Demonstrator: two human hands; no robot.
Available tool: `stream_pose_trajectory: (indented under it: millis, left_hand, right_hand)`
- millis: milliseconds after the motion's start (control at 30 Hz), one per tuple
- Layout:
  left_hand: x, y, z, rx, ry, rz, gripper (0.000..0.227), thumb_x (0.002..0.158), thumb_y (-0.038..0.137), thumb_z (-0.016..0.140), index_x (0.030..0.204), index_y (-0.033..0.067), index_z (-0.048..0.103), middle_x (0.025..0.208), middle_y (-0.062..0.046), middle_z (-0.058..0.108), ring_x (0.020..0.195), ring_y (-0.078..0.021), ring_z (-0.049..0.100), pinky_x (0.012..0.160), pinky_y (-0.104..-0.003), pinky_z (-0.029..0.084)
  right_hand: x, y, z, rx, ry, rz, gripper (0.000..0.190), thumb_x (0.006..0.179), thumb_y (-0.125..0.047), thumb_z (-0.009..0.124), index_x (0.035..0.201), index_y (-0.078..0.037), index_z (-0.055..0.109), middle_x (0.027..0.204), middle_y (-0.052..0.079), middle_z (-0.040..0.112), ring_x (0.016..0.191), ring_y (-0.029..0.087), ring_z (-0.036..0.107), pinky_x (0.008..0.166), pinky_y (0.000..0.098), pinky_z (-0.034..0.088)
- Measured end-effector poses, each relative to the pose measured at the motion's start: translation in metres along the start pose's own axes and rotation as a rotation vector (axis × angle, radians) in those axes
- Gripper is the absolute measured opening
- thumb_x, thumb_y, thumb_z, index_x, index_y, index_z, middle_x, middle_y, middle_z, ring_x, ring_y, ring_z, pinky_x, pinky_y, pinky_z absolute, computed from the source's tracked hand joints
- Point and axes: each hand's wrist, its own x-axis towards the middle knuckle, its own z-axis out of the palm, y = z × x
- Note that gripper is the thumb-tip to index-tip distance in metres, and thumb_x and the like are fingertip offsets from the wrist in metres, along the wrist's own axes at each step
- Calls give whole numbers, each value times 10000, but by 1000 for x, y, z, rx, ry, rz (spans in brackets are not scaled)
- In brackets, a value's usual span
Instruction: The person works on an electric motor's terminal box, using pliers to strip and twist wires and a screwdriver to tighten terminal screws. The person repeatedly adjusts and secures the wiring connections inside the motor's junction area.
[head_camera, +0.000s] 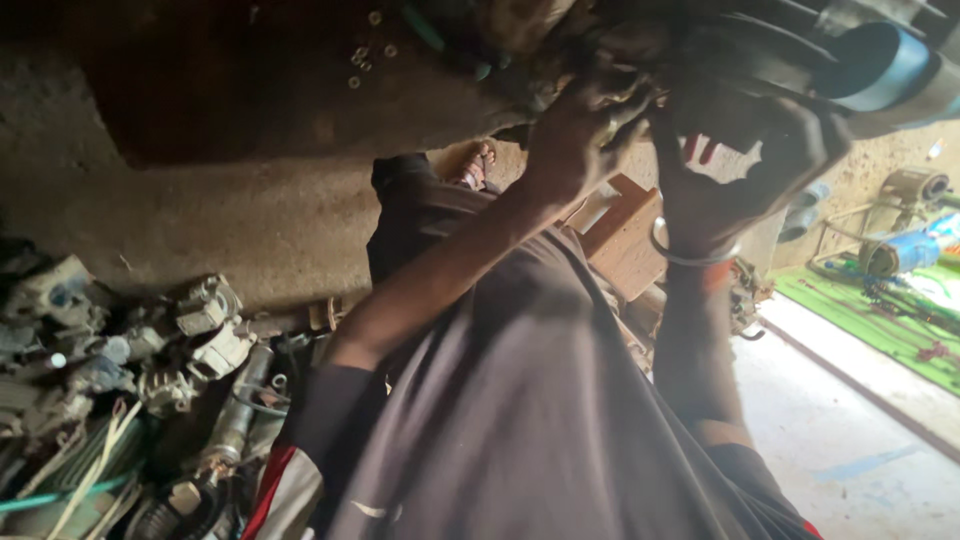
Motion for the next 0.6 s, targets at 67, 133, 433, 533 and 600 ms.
stream_pose_trajectory:
  millis: [67, 133, 433, 533, 600]
  left_hand:
    - [1, -3, 3, -7, 125, 51, 330, 868, 211, 865, 1177, 193, 751, 1261, 33, 677, 1173, -159, 656, 1011, -321, 575]
    - [-2, -2, 2, -21, 52, -20, 316, 904, 192, 842, 1206, 169, 753, 1253, -8, 687, 1108, -173, 682, 946, -315, 588]
    - [-13, -6, -28, -188, -123, -78, 317, 955, 172, 800, 1244, 64, 725, 1240, -90, 687, 1109, -188, 666, 975, -321, 557]
    - [-23, -8, -38, -473, -224, -256, 323, 982, 169, 790, 1262, 29, 713, 1239, -107, 687, 1119, -175, 657, 1001, -317, 542]
    - [-28, -7, -38, -605, -217, -357, 328, 999, 167, 784, 1274, 6, 705, 1239, -118, 688, 1127, -166, 651, 1018, -315, 532]
  right_hand:
    - [-1, 1, 4, 14, -5, 19, 629, 887, -186, 1009, 1305, -70, 554, 1272, 87, 551, 1301, 299, 485, 1027, 430, 478]
    - [-2, -2, 1, 85, -50, 223, 558, 873, -213, 991, 1254, -79, 607, 1269, 86, 566, 1170, 295, 549, 917, 404, 502]
    - [41, -46, 3, 406, -544, -135, 509, 948, -106, 672, 1437, 5, 589, 1551, 212, 459, 1394, 472, 439, 1208, 520, 350]
    - [17, -34, -4, 357, -424, -375, 409, 939, -174, 735, 1309, -6, 690, 1441, 160, 622, 1383, 376, 555, 1198, 562, 299]
    - [-18, -9, -30, 584, -355, -381, 331, 910, -145, 731, 1228, -54, 738, 1341, 180, 664, 1321, 375, 596, 1190, 547, 312]
